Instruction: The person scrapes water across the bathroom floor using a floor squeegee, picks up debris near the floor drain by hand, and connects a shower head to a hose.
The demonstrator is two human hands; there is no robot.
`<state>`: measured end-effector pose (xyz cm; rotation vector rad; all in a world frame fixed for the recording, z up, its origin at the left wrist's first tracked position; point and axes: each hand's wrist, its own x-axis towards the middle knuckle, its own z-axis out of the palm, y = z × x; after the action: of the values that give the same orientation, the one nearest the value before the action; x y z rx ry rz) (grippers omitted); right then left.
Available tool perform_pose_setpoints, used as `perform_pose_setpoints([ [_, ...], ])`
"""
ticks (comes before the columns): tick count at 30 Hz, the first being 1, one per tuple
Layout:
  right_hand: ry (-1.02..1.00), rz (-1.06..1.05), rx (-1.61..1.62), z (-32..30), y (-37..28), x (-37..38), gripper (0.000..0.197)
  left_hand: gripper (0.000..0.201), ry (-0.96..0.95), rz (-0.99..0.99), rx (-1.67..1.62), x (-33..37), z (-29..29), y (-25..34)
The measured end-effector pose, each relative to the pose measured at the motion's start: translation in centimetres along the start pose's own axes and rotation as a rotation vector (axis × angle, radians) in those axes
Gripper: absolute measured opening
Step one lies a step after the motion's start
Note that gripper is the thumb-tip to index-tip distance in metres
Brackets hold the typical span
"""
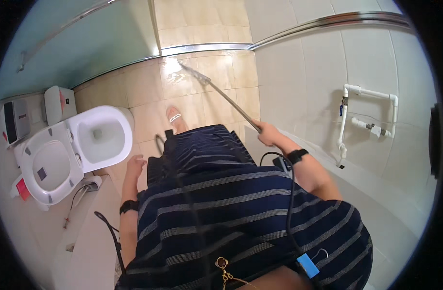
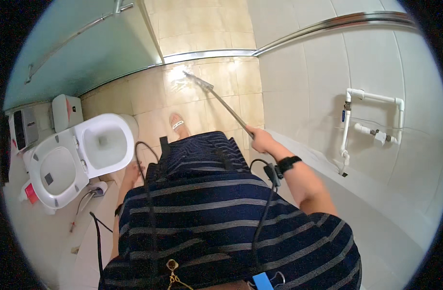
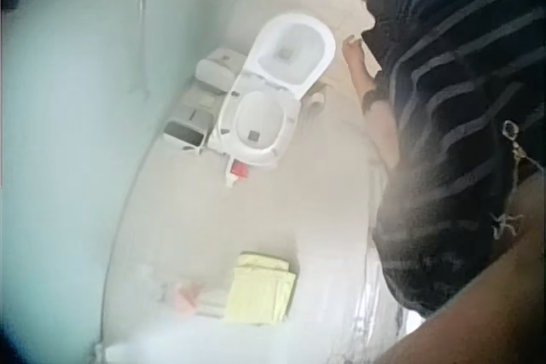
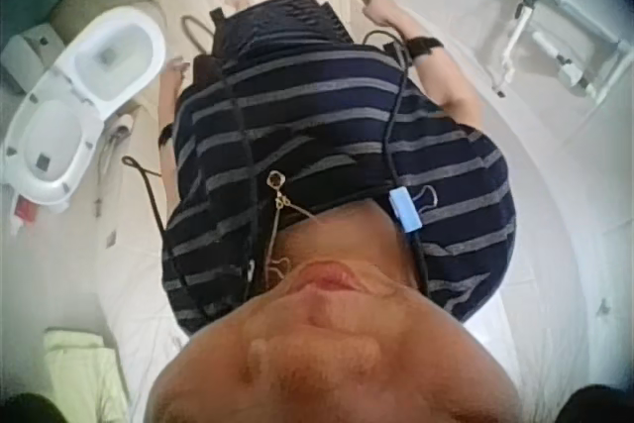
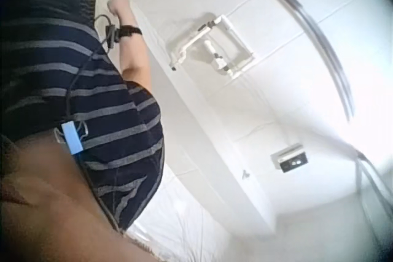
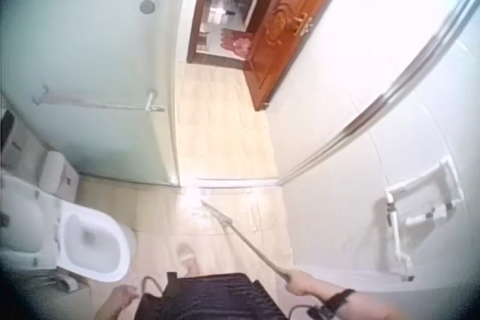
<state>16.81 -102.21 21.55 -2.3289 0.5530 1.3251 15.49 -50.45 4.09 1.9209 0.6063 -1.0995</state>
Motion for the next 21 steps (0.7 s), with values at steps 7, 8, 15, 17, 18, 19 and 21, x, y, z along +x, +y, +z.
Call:
perform_pose_setpoints([
  [7,0.142,-0.200,-0.275,-2.6,1.9,4.1,0.069,0.031,0.157,0.205,0.005,0.9,-1.7,4.9],
  [8,0.157,-0.242,-0.296,-3.5,1.5,6.7,0.070,0.032,0.159,0.206,-0.071,0.4,-1.5,5.5],
  [15,0.032,-0.173,-0.360,-5.0,-0.8,9.9,0.075,0.032,0.212,-0.021,-0.283,-5.0,2.1,4.0],
  [17,-0.015,-0.228,-0.404,-3.2,2.3,9.7,0.079,0.033,0.243,-0.077,-0.261,-5.3,4.2,0.2],
  [18,-0.009,-0.288,-0.355,-2.8,3.4,8.7,0.077,0.033,0.200,-0.129,-0.316,-5.5,5.6,-2.6],
  [19,-0.044,-0.294,-0.377,-3.5,4.0,7.2,0.077,0.033,0.151,-0.175,-0.370,-5.8,6.7,-4.1],
  [21,-0.102,-0.234,-0.345,-5.2,6.1,5.7,0.072,0.033,0.133,-0.260,-0.396,-6.8,9.5,-2.1],
])
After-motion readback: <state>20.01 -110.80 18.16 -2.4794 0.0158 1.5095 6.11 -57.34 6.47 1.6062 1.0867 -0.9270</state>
